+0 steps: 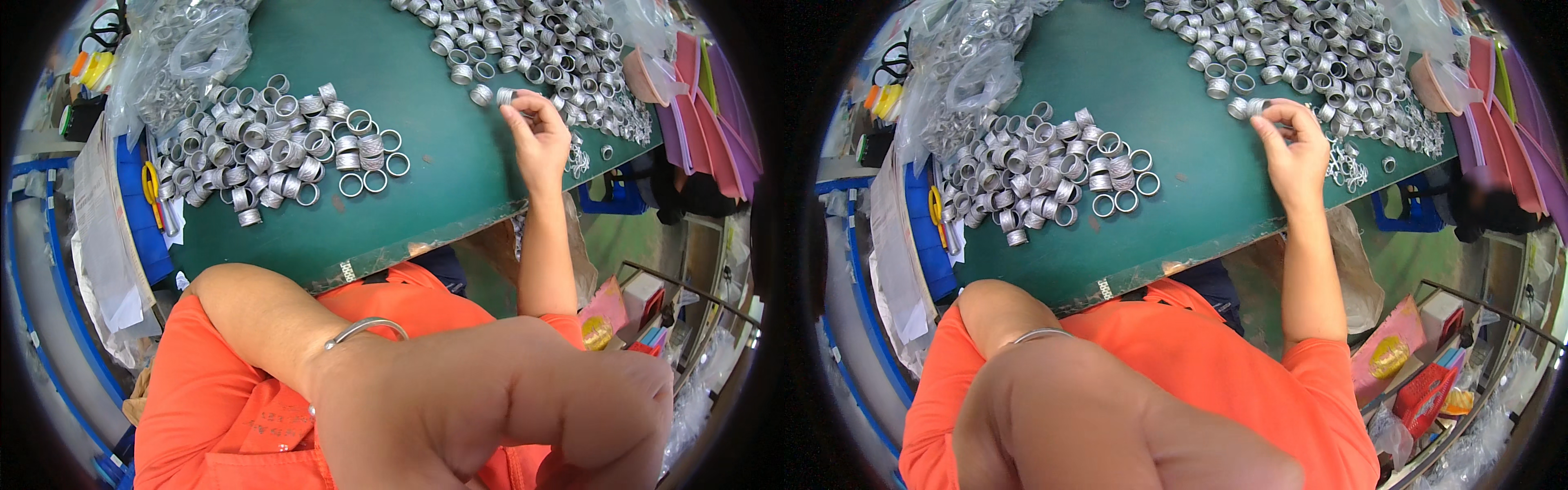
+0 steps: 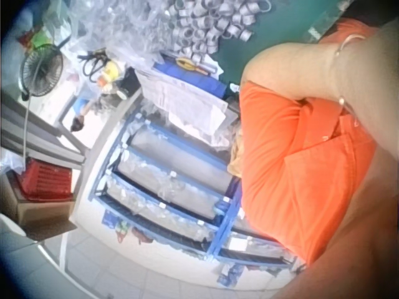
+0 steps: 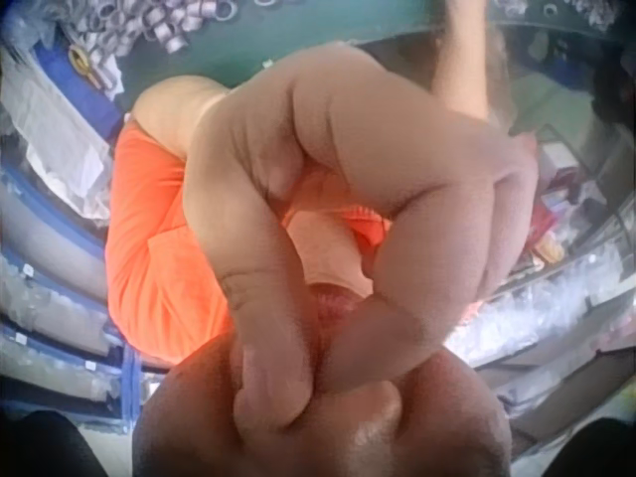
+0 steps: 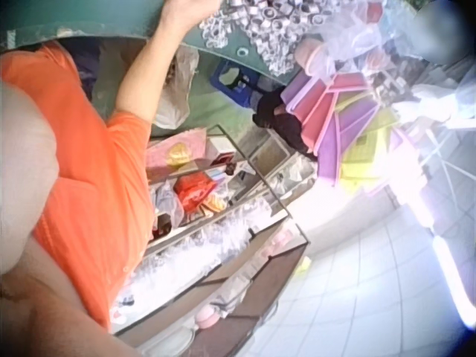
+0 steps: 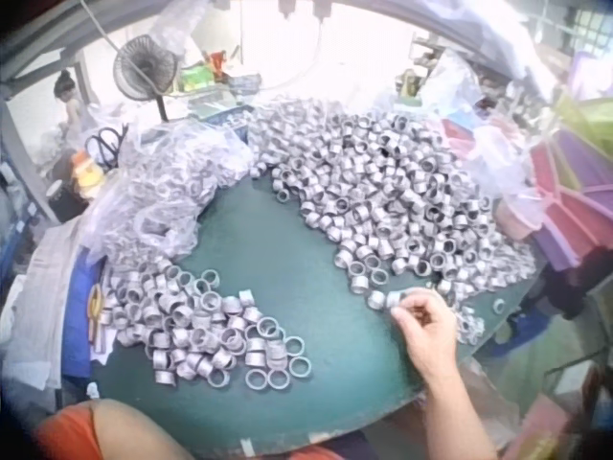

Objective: The person picks up metal rings from a pile on a table, turns them over in their hands, and places them into different groups or bags.

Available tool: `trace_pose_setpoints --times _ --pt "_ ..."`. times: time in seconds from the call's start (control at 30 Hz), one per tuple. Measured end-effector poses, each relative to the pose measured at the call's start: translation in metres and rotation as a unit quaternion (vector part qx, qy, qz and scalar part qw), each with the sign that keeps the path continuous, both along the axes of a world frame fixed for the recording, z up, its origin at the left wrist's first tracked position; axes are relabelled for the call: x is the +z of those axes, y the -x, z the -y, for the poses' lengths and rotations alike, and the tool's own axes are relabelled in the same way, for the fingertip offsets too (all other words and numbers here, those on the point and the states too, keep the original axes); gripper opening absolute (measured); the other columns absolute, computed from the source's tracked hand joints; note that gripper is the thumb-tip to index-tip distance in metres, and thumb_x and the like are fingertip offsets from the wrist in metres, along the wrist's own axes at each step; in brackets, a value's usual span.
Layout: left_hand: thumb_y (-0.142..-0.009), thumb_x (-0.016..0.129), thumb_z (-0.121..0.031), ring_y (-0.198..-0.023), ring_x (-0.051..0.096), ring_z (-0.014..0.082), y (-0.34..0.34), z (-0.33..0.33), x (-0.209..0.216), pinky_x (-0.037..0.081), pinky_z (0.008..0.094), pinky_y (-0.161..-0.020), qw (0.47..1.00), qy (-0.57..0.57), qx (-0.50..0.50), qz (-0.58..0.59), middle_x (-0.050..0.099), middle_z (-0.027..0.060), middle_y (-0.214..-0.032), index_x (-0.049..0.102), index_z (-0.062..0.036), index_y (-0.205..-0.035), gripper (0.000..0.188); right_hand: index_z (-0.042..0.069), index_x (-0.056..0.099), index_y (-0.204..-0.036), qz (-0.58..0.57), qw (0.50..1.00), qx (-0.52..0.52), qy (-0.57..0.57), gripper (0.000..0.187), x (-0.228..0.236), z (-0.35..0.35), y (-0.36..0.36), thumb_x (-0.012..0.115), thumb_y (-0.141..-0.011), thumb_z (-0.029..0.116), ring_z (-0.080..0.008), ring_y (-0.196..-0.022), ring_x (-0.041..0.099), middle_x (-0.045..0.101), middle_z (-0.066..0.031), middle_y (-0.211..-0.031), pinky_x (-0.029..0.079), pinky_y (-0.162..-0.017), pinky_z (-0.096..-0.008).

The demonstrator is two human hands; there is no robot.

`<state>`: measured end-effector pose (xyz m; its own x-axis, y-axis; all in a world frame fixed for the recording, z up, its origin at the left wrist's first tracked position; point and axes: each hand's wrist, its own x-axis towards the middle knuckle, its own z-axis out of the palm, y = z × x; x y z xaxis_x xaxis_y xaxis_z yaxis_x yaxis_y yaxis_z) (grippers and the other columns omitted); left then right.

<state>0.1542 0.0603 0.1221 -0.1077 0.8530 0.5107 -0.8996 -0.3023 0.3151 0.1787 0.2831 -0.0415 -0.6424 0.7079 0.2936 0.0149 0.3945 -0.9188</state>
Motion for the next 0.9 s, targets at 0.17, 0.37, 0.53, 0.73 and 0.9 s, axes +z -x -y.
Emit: trace_pose_setpoints --times 0.17,0.37,0.53,0.73,0.9 --pt "-0.085 0.063 -0.006 -0.072 0.049 0.0141 -0.005 -0.001 -0.002 0.041 0.0263 -0.066 1.0 -0.005 0.005 0.01 0.052 0.0087 -0.088 0.057 -0.0035 -0.092 0.01 0.004 0.044 -0.112 -0.149 0.983 0.093 0.05 0.048 0.007 0.032 -0.011 0.064 -0.074 -0.018 -0.0227 -0.108 0.058 0.055 -0.0153 -0.116 0.05 -0.091 -0.0336" --pt "-0.086 0.063 -0.006 -0.071 0.048 0.0141 -0.007 -0.001 0.0 0.041 0.0265 -0.065 1.0 -0.007 0.003 0.01 0.052 0.008 -0.086 0.056 -0.0037 -0.09 0.008 0.003 0.044 -0.115 -0.201 0.972 0.108 0.064 0.051 0.014 0.043 -0.019 0.064 -0.073 -0.019 -0.0238 -0.11 0.058 0.056 -0.0149 -0.115 0.049 -0.095 -0.036" --pt "-0.086 0.062 -0.006 -0.07 0.048 0.0141 -0.006 0.0 0.0 0.04 0.0267 -0.064 1.0 -0.012 0.01 0.014 0.051 0.0075 -0.084 0.056 -0.0038 -0.089 0.007 0.0 0.061 -0.103 0.064 0.984 0.159 -0.047 0.032 0.055 0.015 -0.081 0.068 -0.073 -0.009 -0.0189 -0.098 0.059 0.059 -0.0103 -0.111 0.049 -0.086 -0.0305" --pt "-0.086 0.062 -0.006 -0.069 0.047 0.0141 -0.001 0.001 -0.001 0.04 0.0269 -0.064 0.999 -0.005 0.038 0.002 0.051 0.0068 -0.082 0.056 -0.0041 -0.088 0.006 -0.001 0.063 -0.095 0.282 0.94 0.132 -0.136 0.021 0.076 -0.006 -0.113 0.069 -0.075 -0.001 -0.0205 -0.089 0.061 0.063 -0.0097 -0.097 0.049 -0.077 -0.0298" --pt "-0.086 0.061 -0.005 -0.068 0.047 0.0141 0.005 0.003 -0.005 0.039 0.027 -0.063 0.998 0.005 0.059 -0.01 0.05 0.0062 -0.081 0.056 -0.0042 -0.087 0.006 0.001 0.064 -0.095 0.166 0.959 0.035 -0.227 0.018 0.036 0.011 -0.027 0.069 -0.077 0.002 -0.0247 -0.081 0.062 0.063 -0.0116 -0.089 0.05 -0.073 -0.0335"
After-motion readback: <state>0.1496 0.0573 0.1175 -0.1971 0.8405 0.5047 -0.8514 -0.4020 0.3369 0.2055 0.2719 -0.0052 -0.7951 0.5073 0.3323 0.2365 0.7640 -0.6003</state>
